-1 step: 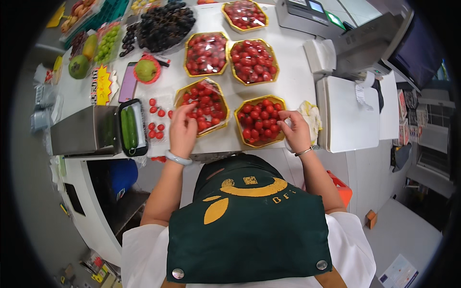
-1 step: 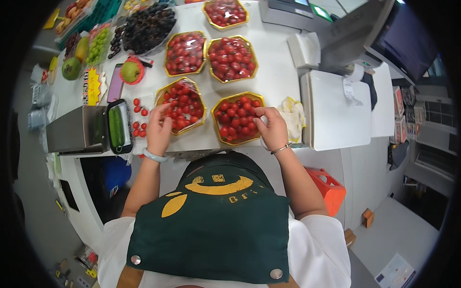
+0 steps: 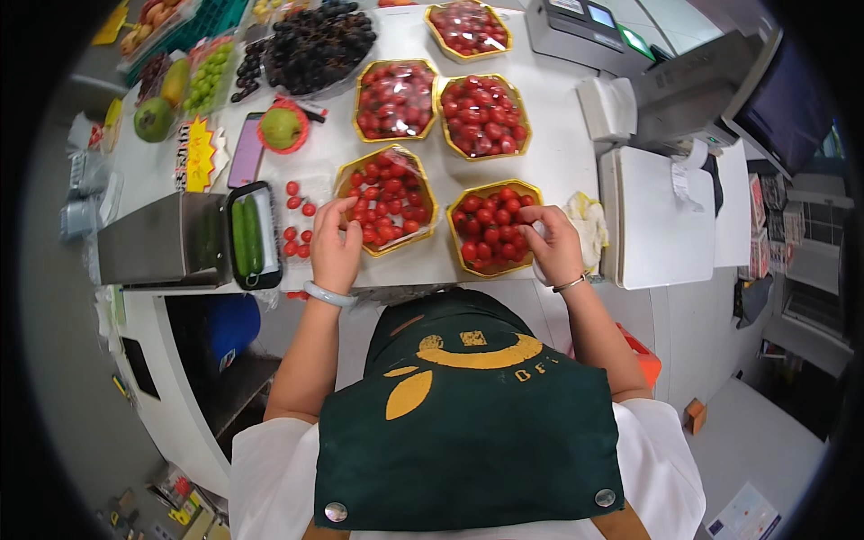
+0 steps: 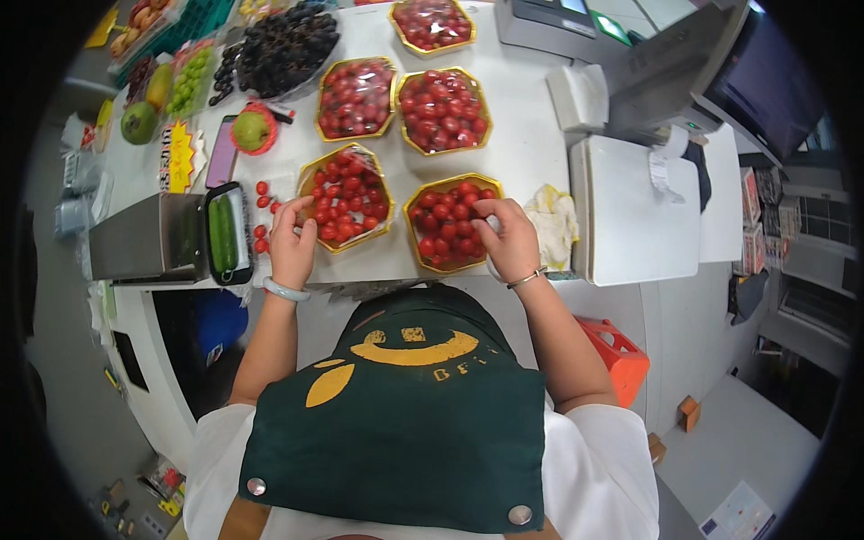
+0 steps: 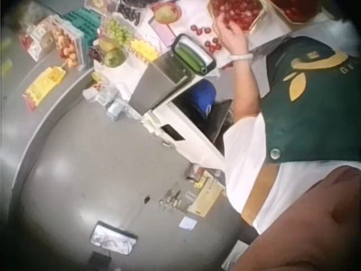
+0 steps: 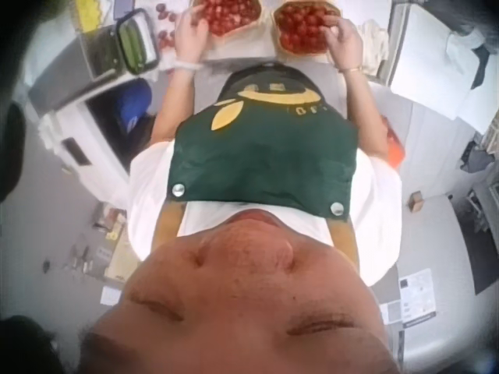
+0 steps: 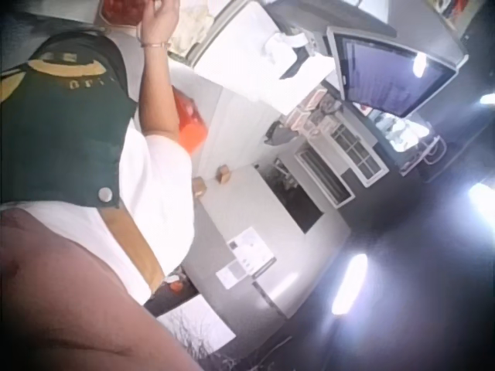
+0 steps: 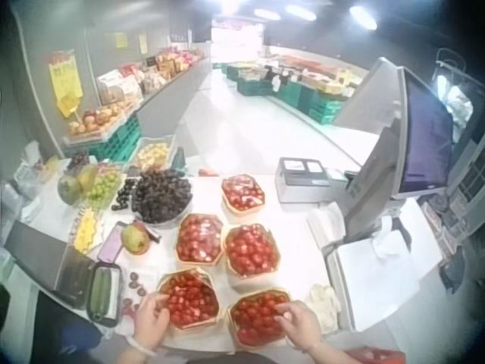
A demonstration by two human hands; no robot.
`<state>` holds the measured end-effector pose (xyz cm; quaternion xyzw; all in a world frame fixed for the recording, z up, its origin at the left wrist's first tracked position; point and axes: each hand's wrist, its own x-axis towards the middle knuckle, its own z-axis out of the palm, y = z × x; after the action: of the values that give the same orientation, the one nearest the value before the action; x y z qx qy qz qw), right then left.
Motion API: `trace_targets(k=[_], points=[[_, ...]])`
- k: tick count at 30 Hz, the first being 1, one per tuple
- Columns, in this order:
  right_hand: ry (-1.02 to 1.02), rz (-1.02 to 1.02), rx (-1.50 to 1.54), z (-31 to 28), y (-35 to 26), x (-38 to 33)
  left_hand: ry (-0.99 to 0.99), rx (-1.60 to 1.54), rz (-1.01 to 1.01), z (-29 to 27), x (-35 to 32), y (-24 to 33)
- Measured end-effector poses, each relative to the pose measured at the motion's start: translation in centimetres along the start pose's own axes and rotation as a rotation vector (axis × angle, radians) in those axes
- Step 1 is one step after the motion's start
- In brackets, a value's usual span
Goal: The person arranges cherry tomatoes into small hexagonal containers on a counter. They wipe the tomatoes with a tissue and place them neatly into the containers. The person also handles a paper towel and a tablet device during the process.
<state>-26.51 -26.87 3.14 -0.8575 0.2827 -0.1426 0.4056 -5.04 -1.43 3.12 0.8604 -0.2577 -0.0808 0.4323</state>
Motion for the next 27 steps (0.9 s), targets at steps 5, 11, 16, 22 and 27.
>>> trace_targets(k=[5,11,16,22,27], points=[[-0.369,-0.227,-0.112,7.0,-8.3,3.8,-0.201,0.203,0.123,-1.3,-0.7,-3.7],[-0.587,-0.116,-0.742,14.5,-9.8,7.4,-0.202,0.409,0.278,-0.2,0.2,-2.1],[-0.489,-0.086,-0.499,12.8,-9.2,8.0,-0.285,0.417,0.351,1.2,0.6,-2.4],[-0.362,-0.116,-0.334,8.0,-8.4,8.5,-0.197,-0.088,0.023,-1.0,1.4,-2.2],[-0.748,-0.299,-0.940,12.2,-10.6,7.8,-0.228,-0.108,0.069,-1.1,1.7,-2.9]])
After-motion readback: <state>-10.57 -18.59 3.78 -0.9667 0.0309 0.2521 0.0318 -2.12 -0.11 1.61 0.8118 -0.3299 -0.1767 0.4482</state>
